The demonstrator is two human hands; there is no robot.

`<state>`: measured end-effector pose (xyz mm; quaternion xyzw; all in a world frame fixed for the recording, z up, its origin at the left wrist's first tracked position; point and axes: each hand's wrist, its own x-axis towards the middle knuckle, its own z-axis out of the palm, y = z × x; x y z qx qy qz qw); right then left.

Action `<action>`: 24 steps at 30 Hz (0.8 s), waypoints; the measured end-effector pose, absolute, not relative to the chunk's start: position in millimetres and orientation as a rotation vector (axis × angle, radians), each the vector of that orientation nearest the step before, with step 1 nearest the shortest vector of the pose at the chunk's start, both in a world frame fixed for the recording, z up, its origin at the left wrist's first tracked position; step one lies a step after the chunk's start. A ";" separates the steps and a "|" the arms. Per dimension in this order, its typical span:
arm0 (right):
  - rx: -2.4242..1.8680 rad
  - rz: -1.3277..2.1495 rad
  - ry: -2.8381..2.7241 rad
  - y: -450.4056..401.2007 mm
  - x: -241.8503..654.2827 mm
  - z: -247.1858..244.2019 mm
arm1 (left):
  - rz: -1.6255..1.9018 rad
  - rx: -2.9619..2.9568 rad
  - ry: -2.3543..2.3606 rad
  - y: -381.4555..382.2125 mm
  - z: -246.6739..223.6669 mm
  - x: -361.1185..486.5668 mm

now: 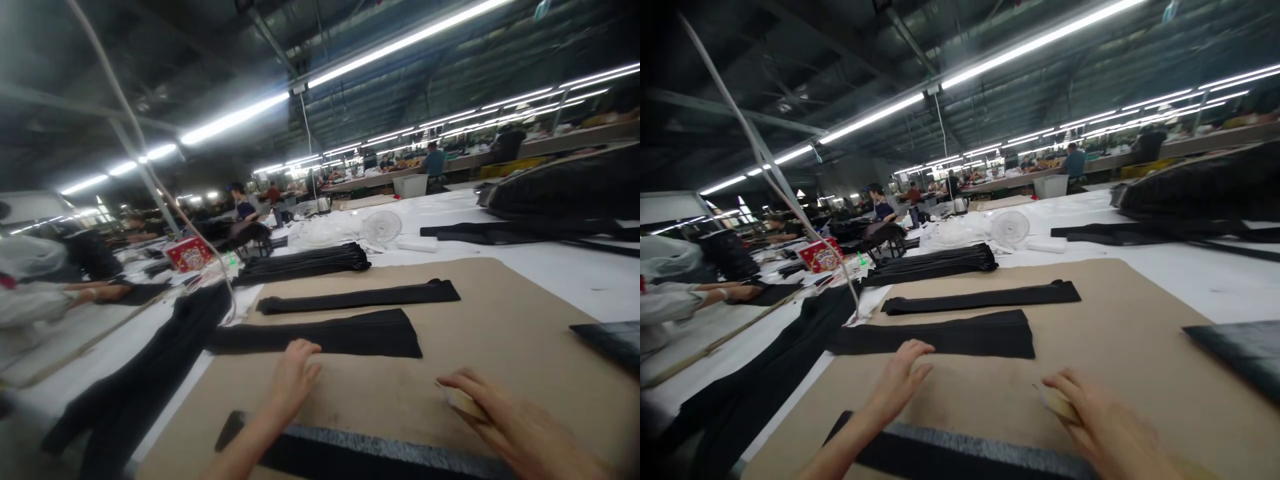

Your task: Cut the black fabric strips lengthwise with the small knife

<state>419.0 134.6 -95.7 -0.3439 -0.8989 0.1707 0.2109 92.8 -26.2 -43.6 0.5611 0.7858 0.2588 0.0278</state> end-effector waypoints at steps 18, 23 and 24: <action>-0.821 0.414 -2.817 166.8 299.6 -38.5 | 0.635 1.882 2.134 65.2 -58.3 132.1; -0.803 0.459 -2.899 157.2 306.1 -25.0 | 0.685 1.834 1.978 44.6 -43.8 126.5; -0.821 0.470 -2.906 158.8 313.1 -22.5 | 0.688 1.806 1.964 38.2 -40.3 119.2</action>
